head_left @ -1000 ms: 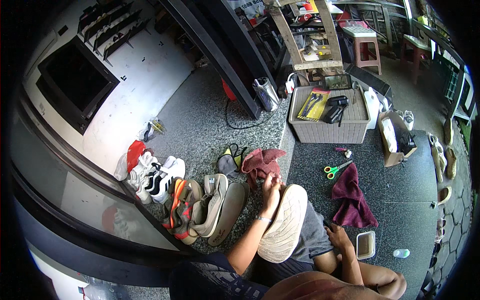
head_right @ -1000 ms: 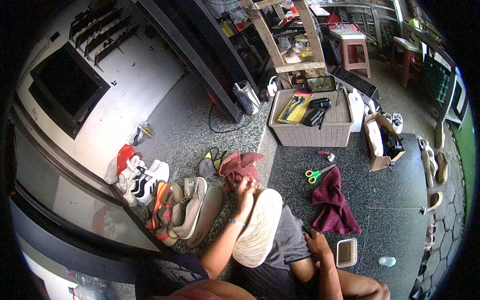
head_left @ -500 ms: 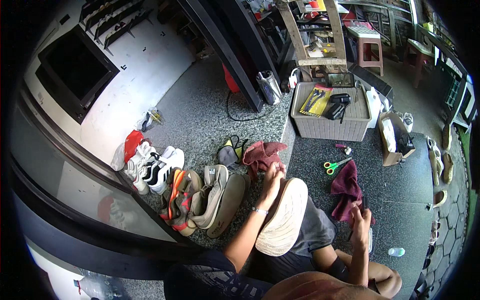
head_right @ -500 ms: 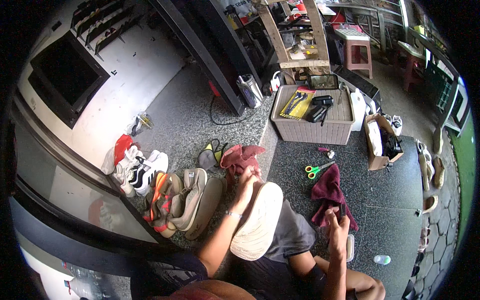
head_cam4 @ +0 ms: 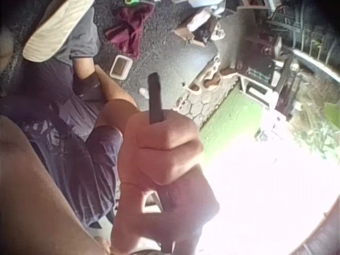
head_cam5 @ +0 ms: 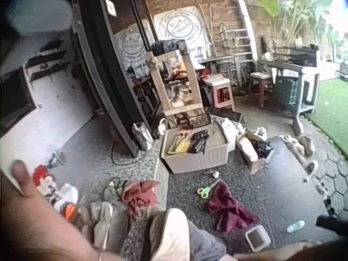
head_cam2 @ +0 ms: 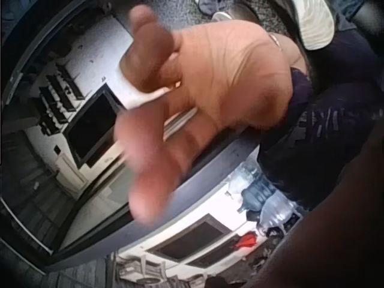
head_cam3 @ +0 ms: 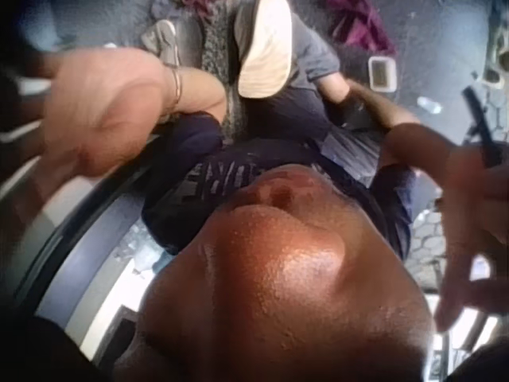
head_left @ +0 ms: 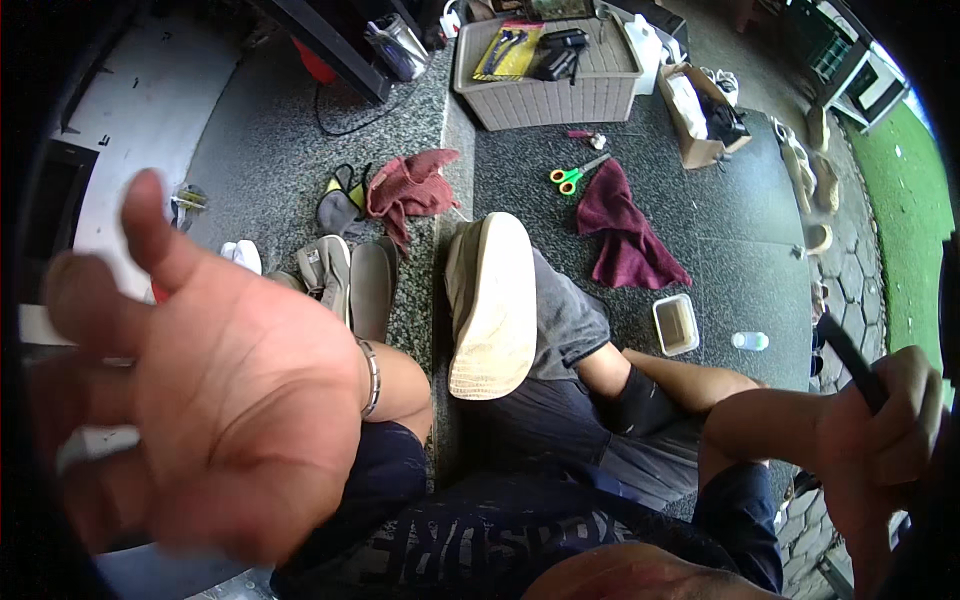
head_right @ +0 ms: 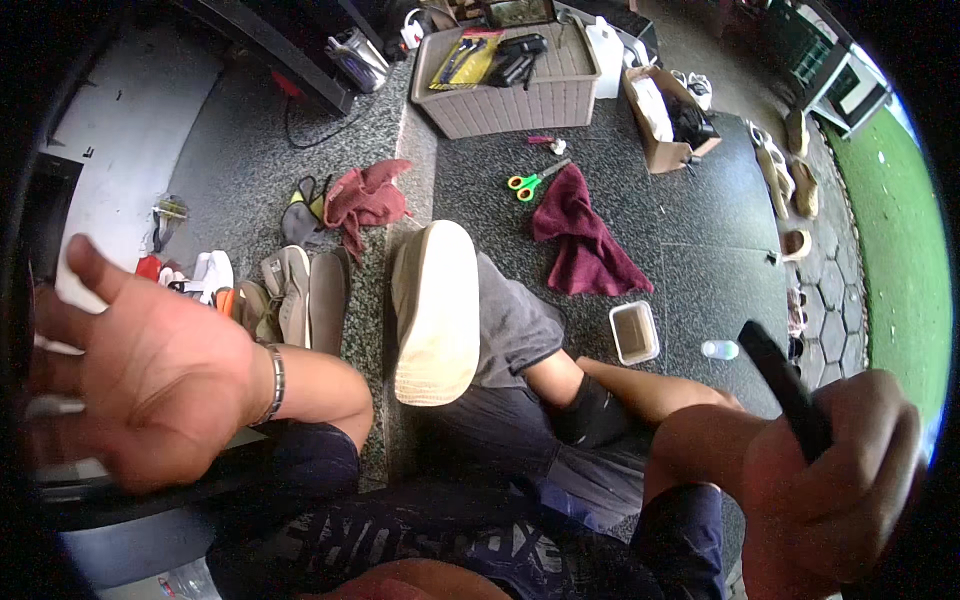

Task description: Cleaning and applying adhesive to the sole of a shoe during a repair process.

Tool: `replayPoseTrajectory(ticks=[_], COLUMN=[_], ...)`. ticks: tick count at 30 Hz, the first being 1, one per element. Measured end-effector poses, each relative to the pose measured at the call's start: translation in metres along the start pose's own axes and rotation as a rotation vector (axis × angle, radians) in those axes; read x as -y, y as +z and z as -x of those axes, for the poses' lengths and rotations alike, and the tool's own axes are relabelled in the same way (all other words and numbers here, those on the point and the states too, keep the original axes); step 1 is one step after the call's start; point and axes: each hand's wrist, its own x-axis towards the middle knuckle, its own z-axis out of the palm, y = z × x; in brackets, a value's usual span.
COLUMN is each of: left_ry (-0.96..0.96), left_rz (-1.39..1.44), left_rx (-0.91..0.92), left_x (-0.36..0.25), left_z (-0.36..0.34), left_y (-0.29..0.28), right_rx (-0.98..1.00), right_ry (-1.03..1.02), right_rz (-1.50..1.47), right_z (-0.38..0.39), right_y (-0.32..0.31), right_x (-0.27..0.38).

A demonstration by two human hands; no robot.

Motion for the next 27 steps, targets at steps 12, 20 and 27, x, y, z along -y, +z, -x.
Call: replayPoseTrajectory(ticks=[12,20,27], left_ry=[0.125,0.382,0.276], left_rz=[0.123,0.027,0.007], left_rx=[-0.074,0.001,0.077], left_x=[0.034,0.028,0.052], left_z=[-0.015,-0.048,-0.031], left_y=[0.025,0.008,-0.011], right_rx=[0.167,0.338,0.266], right_ry=[0.169,0.136,0.352], right_rz=[0.409,0.493,0.644], right_z=[-0.101,-0.159,-0.163], right_y=[0.012,0.025,0.023], right_x=[0.080,0.082,0.072])
